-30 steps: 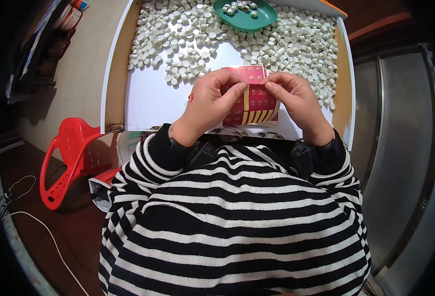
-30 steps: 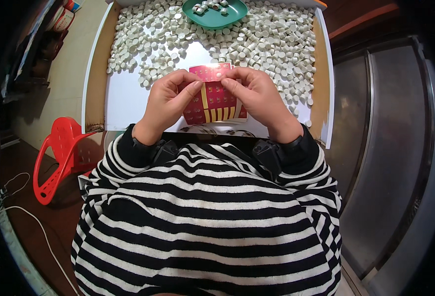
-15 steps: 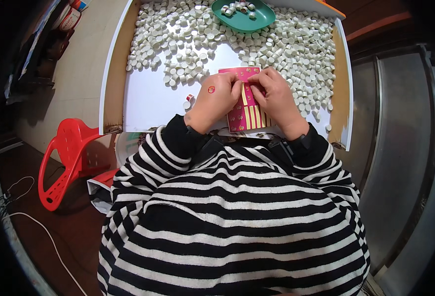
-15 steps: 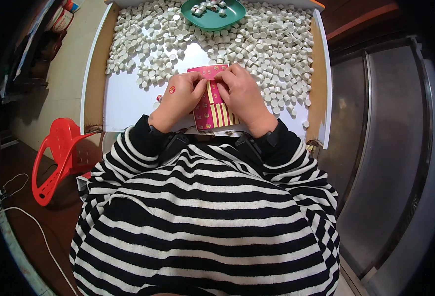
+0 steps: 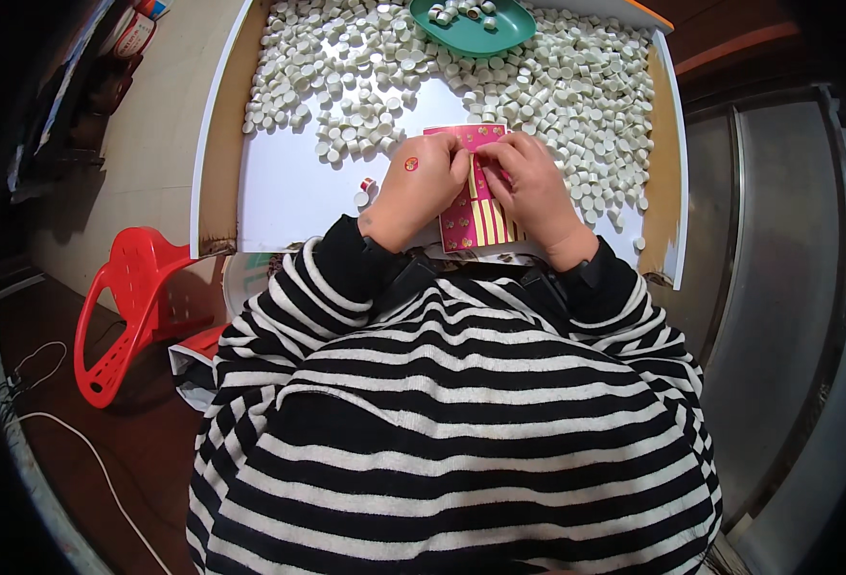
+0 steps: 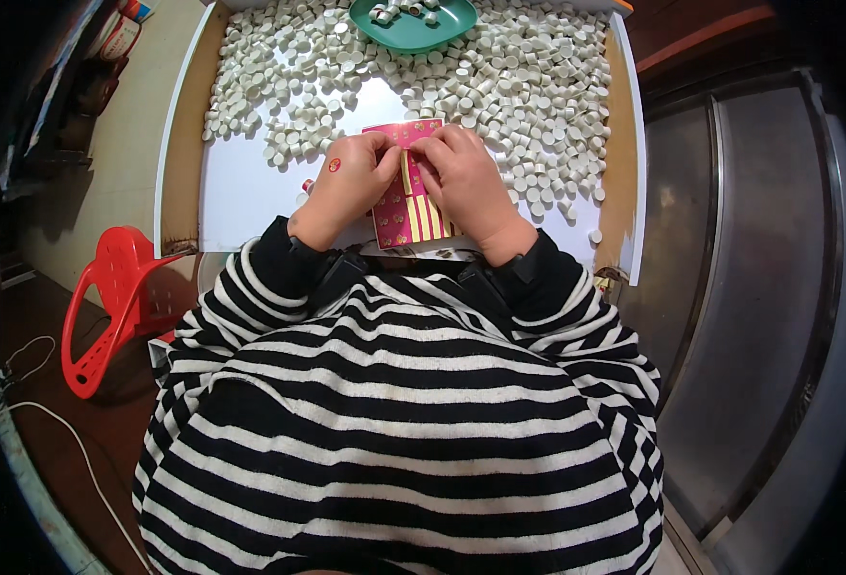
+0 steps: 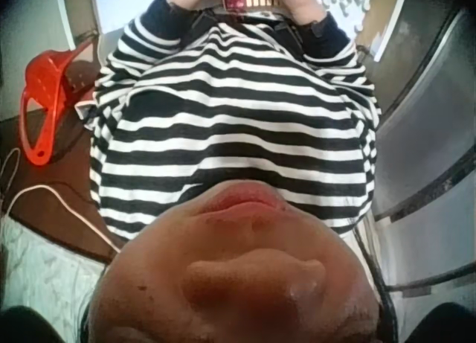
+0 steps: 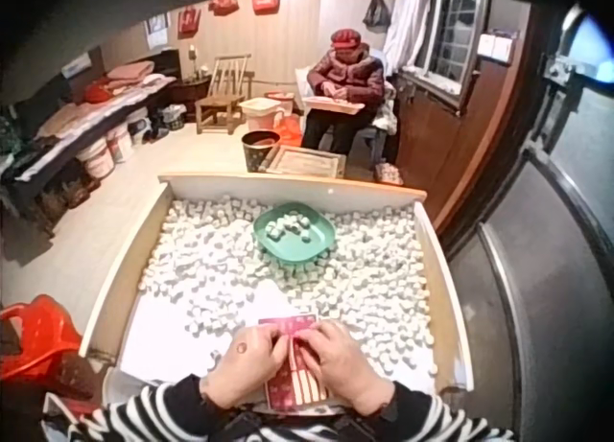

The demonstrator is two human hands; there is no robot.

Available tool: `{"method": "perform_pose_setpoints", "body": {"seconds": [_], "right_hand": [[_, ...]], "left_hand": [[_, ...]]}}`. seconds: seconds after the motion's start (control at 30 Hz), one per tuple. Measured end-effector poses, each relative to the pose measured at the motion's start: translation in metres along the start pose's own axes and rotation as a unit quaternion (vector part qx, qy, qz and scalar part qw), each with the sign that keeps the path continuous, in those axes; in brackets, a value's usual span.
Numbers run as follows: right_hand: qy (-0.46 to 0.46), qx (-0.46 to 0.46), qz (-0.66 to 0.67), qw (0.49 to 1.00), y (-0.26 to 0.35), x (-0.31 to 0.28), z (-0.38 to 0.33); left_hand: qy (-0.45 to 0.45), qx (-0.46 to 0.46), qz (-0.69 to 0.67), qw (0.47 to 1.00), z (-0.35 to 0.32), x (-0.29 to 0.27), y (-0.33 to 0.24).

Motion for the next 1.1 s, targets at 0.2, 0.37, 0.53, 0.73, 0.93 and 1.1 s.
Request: {"method": "perform_pose_setpoints", "body": {"seconds": [0.2,0.37,0.53,0.73,0.93,1.1], "right_hand": [[0.005,-0.009,-0.015,1.0,0.004,0.001,-0.003],[0.021,-0.055,-0.06,0.996,0.014,0.002,-0.01],[0.029,-0.06,-0.065,0.996,0.013,0.005,-0.013],[-0.008,0.033,0.028,0.999,0.003,-0.005,-0.009],[-0.014,0.216,0.301,0.929,-0.027,-0.01,-0.017],[0.002,0.225,0.383,0.896,-0.017,-0.014,-0.02]], "left_hand": [[-0.004,0.007,0.016,1.0,-0.001,0.0,-0.001],[-0.005,0.008,0.014,1.0,-0.001,0.0,-0.002],[-0.002,-0.009,0.0,1.0,-0.001,-0.001,-0.001],[0.006,-0.015,-0.003,1.0,0.0,0.0,0.001],[-0.064,0.091,-0.008,0.994,-0.009,-0.02,-0.013],[-0.162,0.08,0.074,0.981,-0.017,-0.062,0.012]]}}
Point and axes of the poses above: each hand's wrist, its own z-axis towards the middle knuckle, its own x-axis out of the palm, y = z × x, the point moved 8 cm from there along z, towards the middle knuckle, and after that the axes turned 14 degrees about z, right-handed, at the moved point
